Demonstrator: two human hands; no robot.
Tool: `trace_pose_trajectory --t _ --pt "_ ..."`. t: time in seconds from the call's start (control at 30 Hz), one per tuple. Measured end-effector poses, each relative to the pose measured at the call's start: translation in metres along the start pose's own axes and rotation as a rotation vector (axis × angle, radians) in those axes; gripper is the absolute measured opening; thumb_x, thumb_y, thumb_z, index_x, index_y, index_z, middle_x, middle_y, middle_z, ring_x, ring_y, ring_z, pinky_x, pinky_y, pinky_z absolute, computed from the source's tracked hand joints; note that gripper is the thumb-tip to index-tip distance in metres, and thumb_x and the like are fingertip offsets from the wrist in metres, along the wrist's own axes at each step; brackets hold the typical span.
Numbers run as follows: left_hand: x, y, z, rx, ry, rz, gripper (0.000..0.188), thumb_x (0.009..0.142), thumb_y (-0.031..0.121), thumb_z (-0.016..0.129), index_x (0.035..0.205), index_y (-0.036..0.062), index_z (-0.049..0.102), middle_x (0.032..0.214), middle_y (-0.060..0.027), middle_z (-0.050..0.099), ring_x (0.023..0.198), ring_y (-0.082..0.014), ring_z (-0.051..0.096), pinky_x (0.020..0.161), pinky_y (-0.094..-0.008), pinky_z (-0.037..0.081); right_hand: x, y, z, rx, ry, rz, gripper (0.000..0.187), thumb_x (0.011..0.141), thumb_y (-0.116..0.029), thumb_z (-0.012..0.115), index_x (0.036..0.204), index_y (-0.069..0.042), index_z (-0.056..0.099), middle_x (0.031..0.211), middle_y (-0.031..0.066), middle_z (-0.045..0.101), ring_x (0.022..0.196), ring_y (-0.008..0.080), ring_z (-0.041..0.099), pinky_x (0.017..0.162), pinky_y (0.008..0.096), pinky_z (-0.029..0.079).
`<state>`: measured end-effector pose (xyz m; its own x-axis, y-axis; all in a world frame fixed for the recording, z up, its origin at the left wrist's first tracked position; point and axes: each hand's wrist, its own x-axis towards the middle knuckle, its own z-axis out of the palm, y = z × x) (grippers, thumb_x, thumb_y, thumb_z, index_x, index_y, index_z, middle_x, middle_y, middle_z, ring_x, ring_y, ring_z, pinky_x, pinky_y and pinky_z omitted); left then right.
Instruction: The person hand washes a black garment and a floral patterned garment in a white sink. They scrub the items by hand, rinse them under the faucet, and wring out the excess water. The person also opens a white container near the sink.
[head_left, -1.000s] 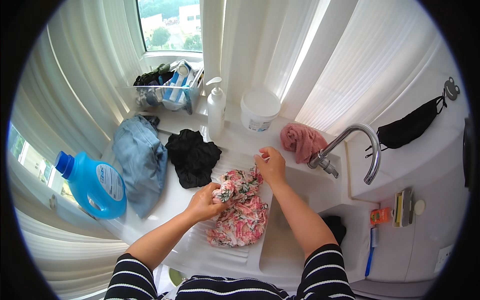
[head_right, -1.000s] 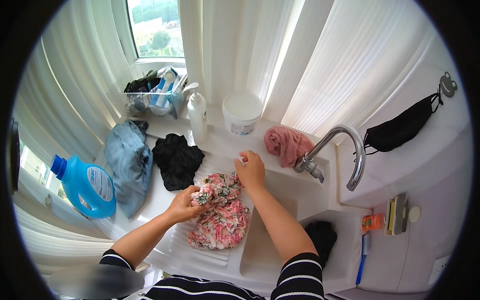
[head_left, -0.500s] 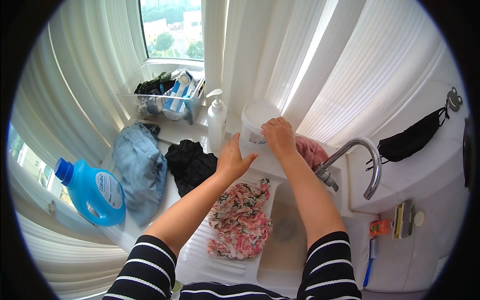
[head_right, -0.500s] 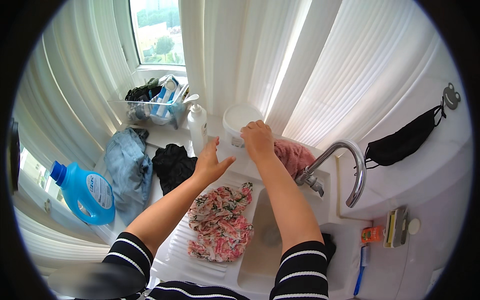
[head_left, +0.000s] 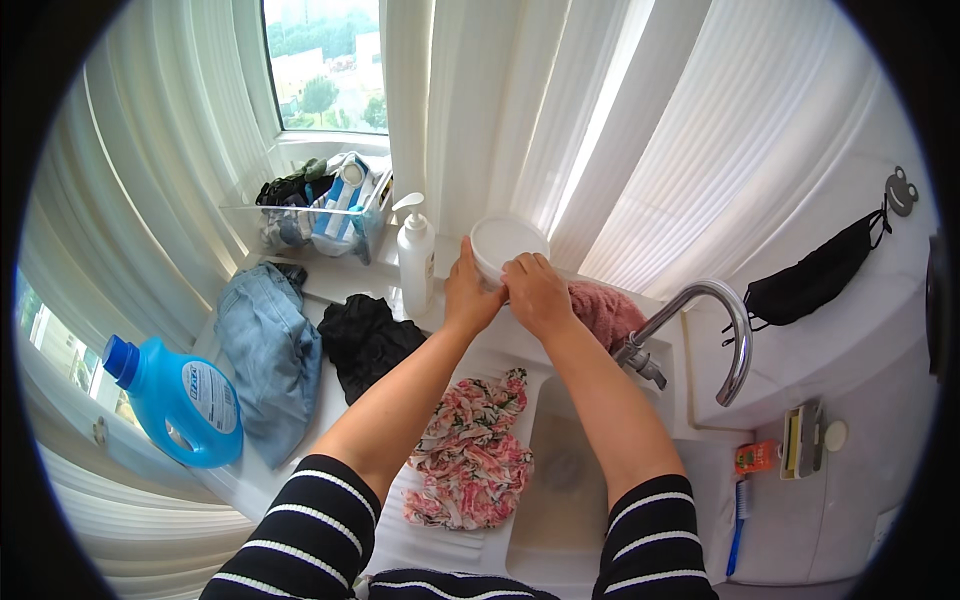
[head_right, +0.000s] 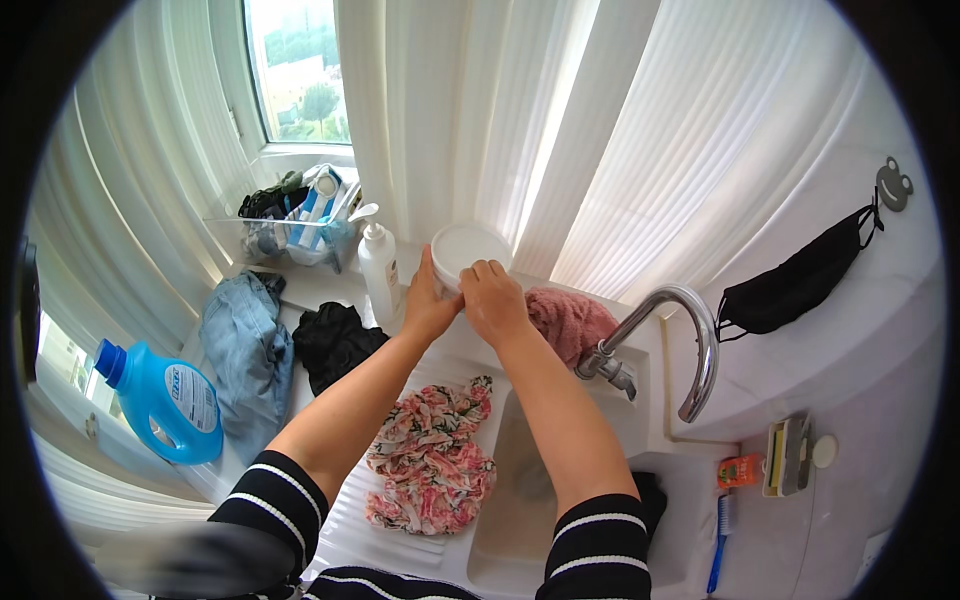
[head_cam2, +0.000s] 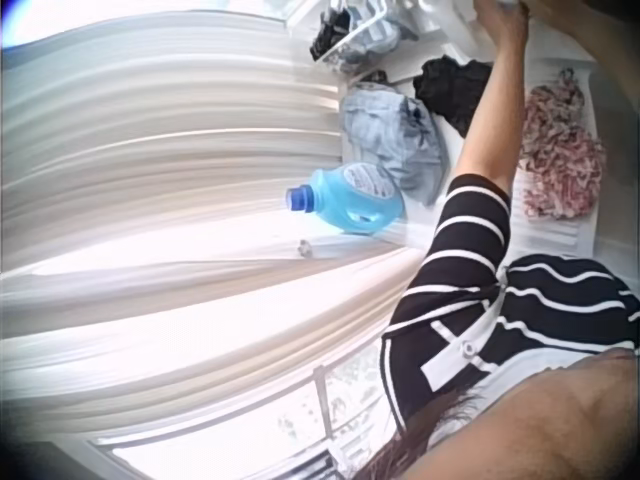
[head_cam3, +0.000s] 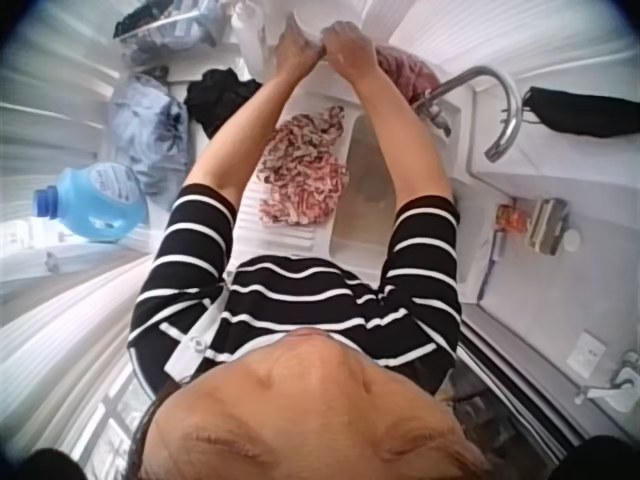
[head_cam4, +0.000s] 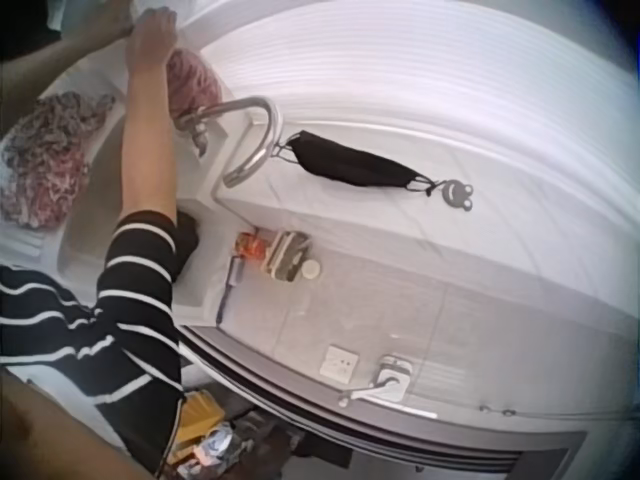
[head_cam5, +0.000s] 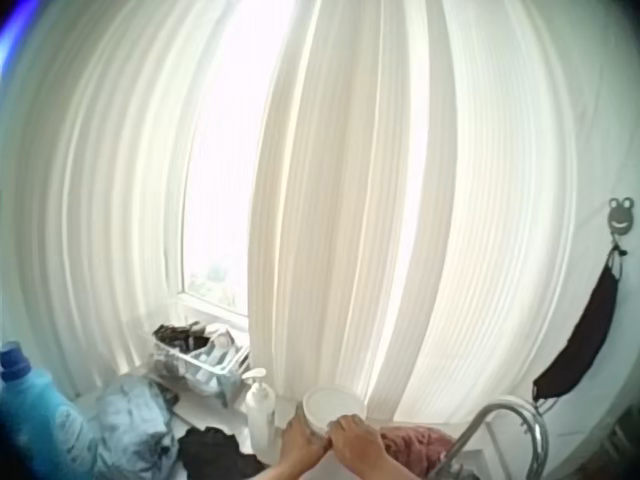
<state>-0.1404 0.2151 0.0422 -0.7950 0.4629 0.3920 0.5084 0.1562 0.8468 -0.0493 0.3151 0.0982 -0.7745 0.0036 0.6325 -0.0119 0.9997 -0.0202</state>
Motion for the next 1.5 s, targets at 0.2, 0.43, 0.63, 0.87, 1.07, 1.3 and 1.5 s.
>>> trace_pose_trajectory --t 0.2,0.43,0.63,0.87,1.07,1.3,1.5 --pt "0.0 -0.023 0.004 -0.077 0.032 -0.003 0.095 0.072 0.026 0.074 0.145 -0.0035 0.02 0.131 -0.0287 0.045 0.121 -0.043 0.045 0.101 -0.045 0.039 0.013 -0.012 0.004 -0.045 -0.134 0.083 0.009 0.081 -0.015 0.063 0.082 -0.006 0.063 0.086 0.008 0.059 0.087 0.0266 0.058 0.073 0.0367 0.051" --pt "0.001 -0.018 0.007 -0.12 0.023 -0.041 0.097 0.07 0.026 0.076 0.143 -0.005 0.02 0.129 -0.0293 0.046 0.121 -0.0424 0.045 0.099 -0.0457 0.039 0.037 -0.02 0.007 0.056 -0.248 0.325 0.037 0.074 -0.034 0.072 0.096 -0.004 0.068 0.11 0.0143 0.056 0.109 0.0301 0.053 0.083 0.045 0.05" --pt "0.0 0.007 0.005 -0.306 0.016 -0.057 0.102 0.06 0.021 0.085 0.139 -0.003 0.025 0.132 -0.0219 0.046 0.123 -0.0347 0.046 0.1 -0.042 0.04 0.056 -0.007 -0.003 0.023 -0.315 0.799 0.099 0.06 -0.062 0.073 0.137 -0.008 0.044 0.148 0.0253 0.024 0.135 0.0431 0.028 0.098 0.0604 0.038" --pt "-0.004 -0.002 -0.013 -0.616 -0.243 -0.269 0.095 0.073 0.012 0.075 0.148 0.0079 0.018 0.146 -0.0134 0.032 0.13 -0.0291 0.037 0.105 -0.0424 0.034 0.062 -0.013 -0.006 0.038 -0.552 0.825 0.118 0.053 -0.063 0.074 0.147 -0.01 0.027 0.146 0.0301 0.021 0.134 0.045 0.029 0.1 0.0541 0.039" --pt "-0.034 0.017 -0.08 -1.138 -0.427 -0.809 0.068 0.088 0.038 0.058 0.146 0.0199 0.028 0.146 -0.0083 0.035 0.128 -0.029 0.038 0.102 -0.0542 0.031 0.008 -0.03 -0.043 0.346 -0.355 0.643 0.11 0.058 -0.054 0.078 0.144 -0.005 0.028 0.141 0.0287 0.029 0.129 0.0446 0.033 0.104 0.0493 0.035" --pt "-0.122 0.073 -0.109 -1.526 -0.601 -0.865 0.078 0.081 0.065 0.053 0.143 0.0225 0.033 0.142 -0.0118 0.04 0.127 -0.0365 0.042 0.1 -0.0646 0.035 -0.053 -0.083 -0.104 0.739 -0.32 0.477 0.117 0.06 -0.055 0.08 0.142 0.007 0.024 0.138 0.0277 0.031 0.129 0.0414 0.031 0.106 0.0481 0.03" --pt "-0.169 0.096 -0.106 -1.511 -0.428 -0.861 0.082 0.076 0.053 0.064 0.142 0.0162 0.034 0.138 -0.0121 0.044 0.126 -0.0336 0.044 0.103 -0.0568 0.037 -0.083 -0.108 -0.131 0.623 -0.33 0.49 0.115 0.061 -0.055 0.079 0.147 -0.004 0.023 0.136 0.0315 0.028 0.128 0.0455 0.028 0.106 0.0526 0.028"
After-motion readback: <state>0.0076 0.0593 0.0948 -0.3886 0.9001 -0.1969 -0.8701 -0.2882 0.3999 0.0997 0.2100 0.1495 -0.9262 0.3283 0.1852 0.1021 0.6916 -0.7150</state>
